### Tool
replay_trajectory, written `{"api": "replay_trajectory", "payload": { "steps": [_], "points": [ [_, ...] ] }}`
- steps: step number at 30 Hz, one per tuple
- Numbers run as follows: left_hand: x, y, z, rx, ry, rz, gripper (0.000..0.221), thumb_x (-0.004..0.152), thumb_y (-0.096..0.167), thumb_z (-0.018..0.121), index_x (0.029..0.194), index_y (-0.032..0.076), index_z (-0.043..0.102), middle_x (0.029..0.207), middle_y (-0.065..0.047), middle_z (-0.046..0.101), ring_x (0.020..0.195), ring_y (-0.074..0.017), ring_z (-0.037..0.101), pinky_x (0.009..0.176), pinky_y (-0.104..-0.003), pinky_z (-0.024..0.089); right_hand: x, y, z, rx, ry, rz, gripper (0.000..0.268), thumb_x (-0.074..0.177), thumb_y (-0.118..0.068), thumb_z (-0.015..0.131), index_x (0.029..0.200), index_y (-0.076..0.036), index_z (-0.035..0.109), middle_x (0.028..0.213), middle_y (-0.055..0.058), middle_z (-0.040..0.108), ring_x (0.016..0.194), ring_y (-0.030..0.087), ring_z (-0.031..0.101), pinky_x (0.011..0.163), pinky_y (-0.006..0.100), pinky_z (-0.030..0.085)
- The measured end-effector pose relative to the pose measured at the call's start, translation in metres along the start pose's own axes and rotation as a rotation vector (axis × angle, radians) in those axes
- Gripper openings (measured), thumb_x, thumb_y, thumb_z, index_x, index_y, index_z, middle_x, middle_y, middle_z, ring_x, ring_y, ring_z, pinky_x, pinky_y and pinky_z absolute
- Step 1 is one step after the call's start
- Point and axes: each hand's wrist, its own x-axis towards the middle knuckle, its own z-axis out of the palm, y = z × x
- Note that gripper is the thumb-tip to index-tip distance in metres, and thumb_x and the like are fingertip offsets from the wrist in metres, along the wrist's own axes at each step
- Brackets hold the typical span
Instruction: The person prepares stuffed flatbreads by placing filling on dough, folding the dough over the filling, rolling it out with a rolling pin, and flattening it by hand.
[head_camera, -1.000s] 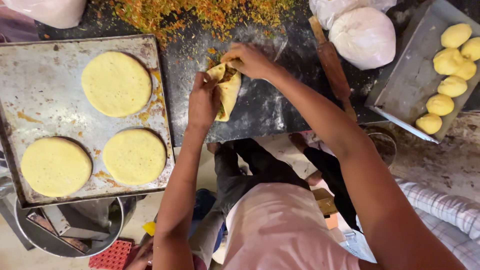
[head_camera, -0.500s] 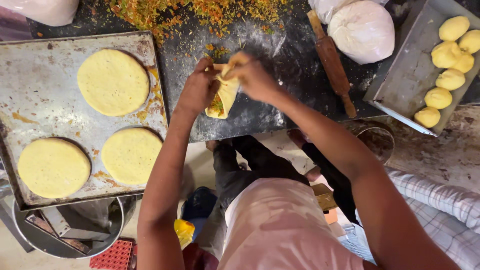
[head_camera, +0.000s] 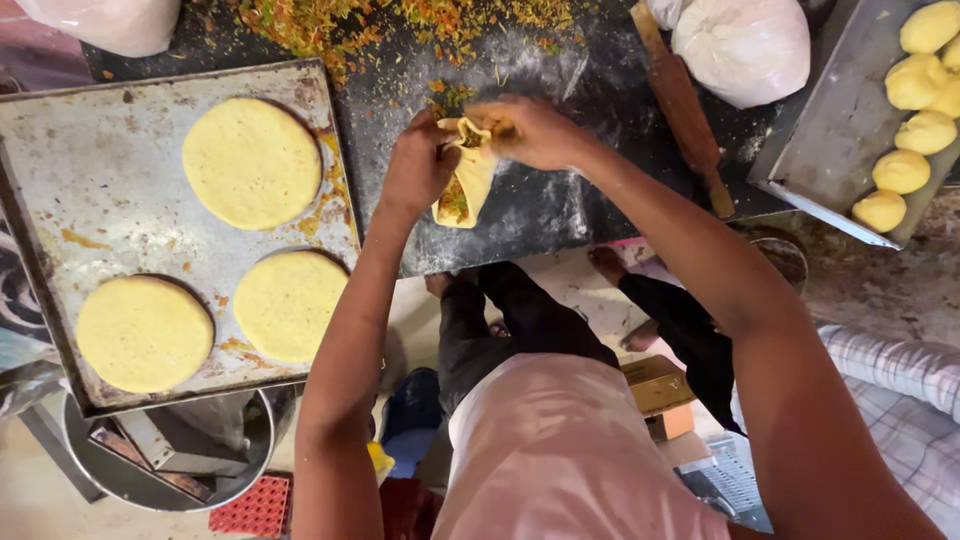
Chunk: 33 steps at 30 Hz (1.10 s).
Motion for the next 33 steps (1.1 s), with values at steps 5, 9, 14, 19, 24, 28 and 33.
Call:
{"api": "replay_trajectory", "payload": {
  "steps": [5, 9, 14, 19, 24, 28, 33],
  "points": [
    [0.001, -0.007, 0.004, -0.004, 0.033, -0.035, 0.017, 0.079, 0.000, 0.074, 0.096, -0.002, 0.073, 0.093, -0.019, 0.062, 0.081, -0.0363, 0.066, 0.075, -0.045, 0.054, 0.009, -0.001, 0.007, -0.192, 0.020, -0.078, 0.036, 0.079, -0.003, 0.080, 0.115, -0.005, 0.077, 0.099, 0.018, 0.070, 0.091, 0.033, 0.069, 0.081, 0.044, 0.055],
    [0.001, -0.014, 0.006, -0.029, 0.056, -0.024, 0.015, 0.079, 0.001, 0.074, 0.094, -0.001, 0.073, 0.090, -0.018, 0.063, 0.080, -0.0356, 0.067, 0.073, -0.044, 0.054, 0.015, 0.005, 0.024, -0.193, 0.080, -0.092, 0.022, 0.081, -0.002, 0.077, 0.102, -0.007, 0.081, 0.095, 0.016, 0.071, 0.090, 0.033, 0.071, 0.080, 0.043, 0.056],
    [0.004, -0.025, 0.013, -0.019, 0.089, 0.029, 0.009, 0.078, 0.001, 0.075, 0.087, 0.002, 0.075, 0.091, -0.019, 0.064, 0.079, -0.0355, 0.068, 0.072, -0.044, 0.055, 0.015, 0.012, 0.033, -0.211, 0.154, -0.005, 0.028, 0.080, 0.002, 0.071, 0.103, -0.009, 0.083, 0.094, 0.017, 0.072, 0.084, 0.032, 0.073, 0.077, 0.043, 0.056],
    [0.010, -0.042, 0.018, -0.042, 0.054, -0.044, 0.010, 0.076, 0.006, 0.078, 0.083, -0.001, 0.074, 0.090, -0.020, 0.068, 0.081, -0.0368, 0.070, 0.072, -0.042, 0.057, 0.008, -0.005, 0.058, -0.141, 0.381, 0.153, 0.019, 0.081, -0.003, 0.074, 0.099, -0.008, 0.080, 0.098, 0.017, 0.073, 0.091, 0.033, 0.073, 0.086, 0.041, 0.057],
    [0.014, -0.061, 0.025, -0.101, -0.015, -0.062, 0.013, 0.077, 0.008, 0.079, 0.088, 0.001, 0.078, 0.089, -0.021, 0.070, 0.077, -0.0322, 0.073, 0.071, -0.039, 0.058, -0.007, -0.024, 0.084, -0.204, 0.615, 0.151, 0.020, 0.087, -0.001, 0.071, 0.104, -0.007, 0.080, 0.100, 0.023, 0.069, 0.090, 0.037, 0.069, 0.085, 0.046, 0.055],
    [0.014, -0.070, 0.011, -0.232, -0.209, -0.178, 0.019, 0.084, 0.008, 0.072, 0.101, 0.004, 0.079, 0.092, -0.020, 0.075, 0.080, -0.0295, 0.073, 0.070, -0.037, 0.058, -0.010, -0.031, 0.094, -0.210, 0.608, -0.033, 0.020, 0.079, -0.007, 0.081, 0.097, -0.001, 0.077, 0.100, 0.020, 0.072, 0.095, 0.039, 0.069, 0.084, 0.046, 0.055],
    [0.033, -0.056, -0.027, -0.295, -0.441, -0.334, 0.028, 0.097, 0.011, 0.065, 0.124, 0.008, 0.071, 0.100, -0.016, 0.077, 0.089, -0.0280, 0.077, 0.082, -0.037, 0.062, 0.006, -0.031, 0.086, -0.127, 0.595, 0.158, 0.015, 0.083, -0.012, 0.083, 0.096, -0.005, 0.081, 0.093, 0.016, 0.074, 0.085, 0.035, 0.073, 0.080, 0.045, 0.056]
  ]
}}
